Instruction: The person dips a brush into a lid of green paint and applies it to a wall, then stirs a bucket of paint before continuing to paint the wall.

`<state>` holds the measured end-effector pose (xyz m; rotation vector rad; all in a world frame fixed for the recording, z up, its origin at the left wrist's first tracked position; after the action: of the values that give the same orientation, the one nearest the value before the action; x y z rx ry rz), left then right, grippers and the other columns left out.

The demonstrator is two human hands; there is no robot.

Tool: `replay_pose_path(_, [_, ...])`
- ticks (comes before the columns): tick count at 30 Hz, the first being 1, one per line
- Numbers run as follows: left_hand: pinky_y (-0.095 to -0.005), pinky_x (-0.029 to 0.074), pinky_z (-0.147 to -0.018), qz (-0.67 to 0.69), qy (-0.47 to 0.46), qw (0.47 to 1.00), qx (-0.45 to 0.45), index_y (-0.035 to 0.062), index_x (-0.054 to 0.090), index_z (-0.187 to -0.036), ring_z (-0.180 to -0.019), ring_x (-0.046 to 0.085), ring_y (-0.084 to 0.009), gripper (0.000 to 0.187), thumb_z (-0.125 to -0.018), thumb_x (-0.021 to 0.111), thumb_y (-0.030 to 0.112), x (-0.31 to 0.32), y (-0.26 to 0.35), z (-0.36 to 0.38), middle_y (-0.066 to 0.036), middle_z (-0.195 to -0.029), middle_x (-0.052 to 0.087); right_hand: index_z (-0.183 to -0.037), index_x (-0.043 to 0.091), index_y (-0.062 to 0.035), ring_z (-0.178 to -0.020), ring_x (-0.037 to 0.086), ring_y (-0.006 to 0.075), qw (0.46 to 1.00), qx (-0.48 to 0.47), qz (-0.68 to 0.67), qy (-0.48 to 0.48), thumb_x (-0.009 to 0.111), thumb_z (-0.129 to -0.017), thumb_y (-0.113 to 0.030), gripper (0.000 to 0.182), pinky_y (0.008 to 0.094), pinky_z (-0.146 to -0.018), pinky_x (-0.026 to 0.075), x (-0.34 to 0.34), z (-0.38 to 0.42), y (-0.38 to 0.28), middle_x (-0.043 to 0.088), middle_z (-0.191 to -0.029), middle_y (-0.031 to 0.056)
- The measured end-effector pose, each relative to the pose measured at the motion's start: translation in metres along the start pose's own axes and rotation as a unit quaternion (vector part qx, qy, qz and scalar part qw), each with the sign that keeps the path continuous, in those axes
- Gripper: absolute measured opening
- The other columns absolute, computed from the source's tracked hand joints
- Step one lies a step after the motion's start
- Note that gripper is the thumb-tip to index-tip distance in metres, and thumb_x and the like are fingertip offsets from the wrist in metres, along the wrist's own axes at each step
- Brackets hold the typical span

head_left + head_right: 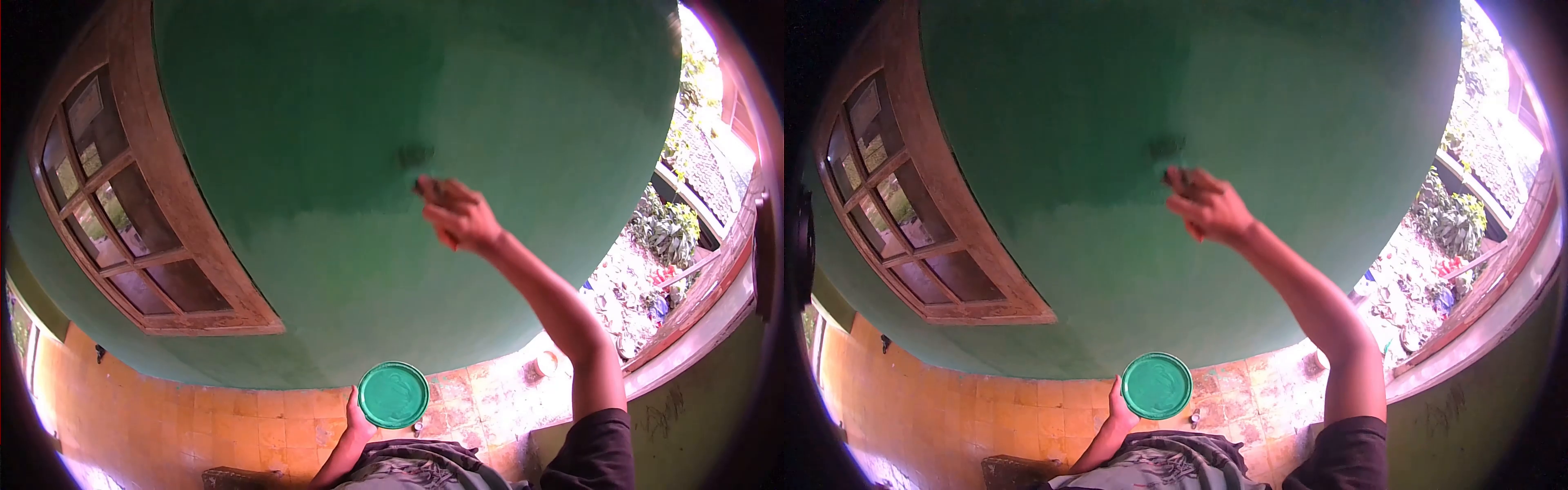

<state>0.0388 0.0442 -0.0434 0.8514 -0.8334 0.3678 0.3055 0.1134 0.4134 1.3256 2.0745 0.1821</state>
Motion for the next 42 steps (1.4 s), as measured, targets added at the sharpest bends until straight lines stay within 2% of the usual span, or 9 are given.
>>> replay_pose_path(4, [-0.0508, 0.042, -0.113, 0.0, -0.026, 1.0, 0.001, 0.0062, 0.052, -0.143, -0.131, 0.055, -0.0334, 0.066, -0.106, 0.031, 0.056, 0.021, 0.011, 0.012, -0.016, -0.143, 0.057, -0.086, 0.061, -0.0108, -0.072, 0.064, 0.0277, 0.916, 0.207, -0.317, -0.133, 0.061, -0.075, 0.003, 0.017, 0.0407, -0.055, 0.05, 0.032, 0.019, -0.022, 0.063, -0.073, 0.0069])
replay_pose_path(16, [-0.0498, 0.043, -0.112, 0.024, -0.04, 0.999, 0.025, 0.0059, 0.052, -0.144, -0.13, 0.056, -0.0328, 0.066, -0.106, 0.031, 0.056, 0.002, 0.016, 0.001, -0.016, -0.142, 0.058, -0.078, 0.049, -0.0107, -0.077, 0.062, 0.0208, 0.994, -0.032, 0.031, 0.104, 0.071, -0.064, -0.001, 0.028, 0.0339, -0.056, 0.052, -0.009, -0.044, -0.014, 0.067, -0.103, 0.0029])
replay_pose_path(22, [-0.0503, 0.043, -0.113, 0.007, -0.013, 0.999, 0.029, 0.0055, 0.051, -0.144, -0.131, 0.055, -0.0329, 0.067, -0.106, 0.031, 0.057, 0.014, 0.025, 0.008, -0.016, -0.143, 0.057, -0.084, 0.056, -0.0104, -0.08, 0.064, 0.0259, 0.984, 0.081, -0.089, -0.134, 0.068, -0.067, -0.002, 0.022, 0.0364, -0.057, 0.053, 0.053, 0.01, -0.046, 0.069, -0.1, 0.0056])
replay_pose_path(24, [-0.0503, 0.042, -0.113, 0.003, -0.016, 0.999, 0.033, 0.0055, 0.05, -0.145, -0.132, 0.055, -0.0329, 0.067, -0.106, 0.032, 0.057, 0.02, 0.028, 0.008, -0.016, -0.143, 0.057, -0.083, 0.06, -0.0077, -0.069, 0.062, 0.0299, 0.899, 0.231, -0.331, -0.17, 0.065, -0.073, -0.001, 0.014, 0.0376, -0.055, 0.051, 0.058, 0.016, -0.037, 0.069, -0.085, 0.0075])
replay_pose_path(26, [-0.0501, 0.042, -0.113, 0.032, -0.028, 0.999, 0.031, 0.0054, 0.05, -0.145, -0.132, 0.055, -0.0328, 0.067, -0.106, 0.032, 0.057, 0.029, 0.03, 0.008, -0.016, -0.143, 0.057, -0.084, 0.064, -0.0066, -0.063, 0.064, 0.0284, 0.97, 0.145, -0.186, -0.056, 0.066, -0.076, -0.001, 0.01, 0.0376, -0.055, 0.051, 0.05, 0.022, -0.014, 0.068, -0.076, 0.0088])
replay_pose_path(31, [-0.0489, 0.041, -0.114, 0.027, -0.026, 0.999, 0.034, 0.006, 0.05, -0.146, -0.132, 0.054, -0.0312, 0.067, -0.106, 0.036, 0.057, 0.034, 0.044, 0.007, -0.015, -0.145, 0.056, -0.092, 0.071, -0.008, -0.071, 0.069, 0.0157, 0.942, 0.259, -0.21, 0.024, 0.069, -0.083, 0.003, 0.014, 0.0282, -0.061, 0.054, 0.012, 0.011, -0.012, 0.073, -0.086, 0.009])
replay_pose_path(34, [-0.048, 0.041, -0.115, 0.047, -0.02, 0.998, 0.036, 0.0066, 0.05, -0.145, -0.133, 0.054, -0.0298, 0.066, -0.106, 0.037, 0.058, 0.048, 0.056, 0.01, -0.014, -0.145, 0.056, -0.096, 0.072, -0.0049, -0.073, 0.068, 0.0106, 0.888, 0.344, -0.299, 0.062, 0.07, -0.087, 0.004, 0.013, 0.0243, -0.064, 0.053, 0.011, 0.037, -0.051, 0.074, -0.086, 0.0066])
replay_pose_path(36, [-0.0474, 0.041, -0.115, 0.055, -0.016, 0.997, 0.043, 0.0069, 0.05, -0.145, -0.133, 0.054, -0.029, 0.066, -0.106, 0.037, 0.058, 0.046, 0.058, 0.01, -0.013, -0.144, 0.056, -0.096, 0.073, -0.001, -0.076, 0.067, 0.0075, 0.75, 0.482, -0.452, 0.024, 0.072, -0.087, 0.003, 0.01, 0.023, -0.066, 0.053, 0.037, 0.09, -0.089, 0.074, -0.084, 0.0041])
replay_pose_path(42, [-0.0438, 0.042, -0.113, 0.053, 0.045, 0.995, 0.066, 0.0065, 0.05, -0.143, -0.13, 0.055, -0.0261, 0.064, -0.104, 0.044, 0.057, 0.025, 0.053, 0.003, -0.012, -0.142, 0.057, -0.091, 0.075, 0.0026, -0.071, 0.066, 0.0075, 0.612, 0.676, -0.404, -0.076, 0.072, -0.086, 0.001, 0.006, 0.0231, -0.066, 0.052, 0.068, 0.215, -0.204, 0.073, -0.077, 0.0053])
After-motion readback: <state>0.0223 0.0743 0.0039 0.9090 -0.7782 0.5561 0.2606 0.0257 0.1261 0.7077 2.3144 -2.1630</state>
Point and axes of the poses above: each hand's wrist, its own z-axis away from the middle knuckle, its own x-axis out of the palm, y = z × x, the point moved 6 cm from there along -z, towards the middle knuckle
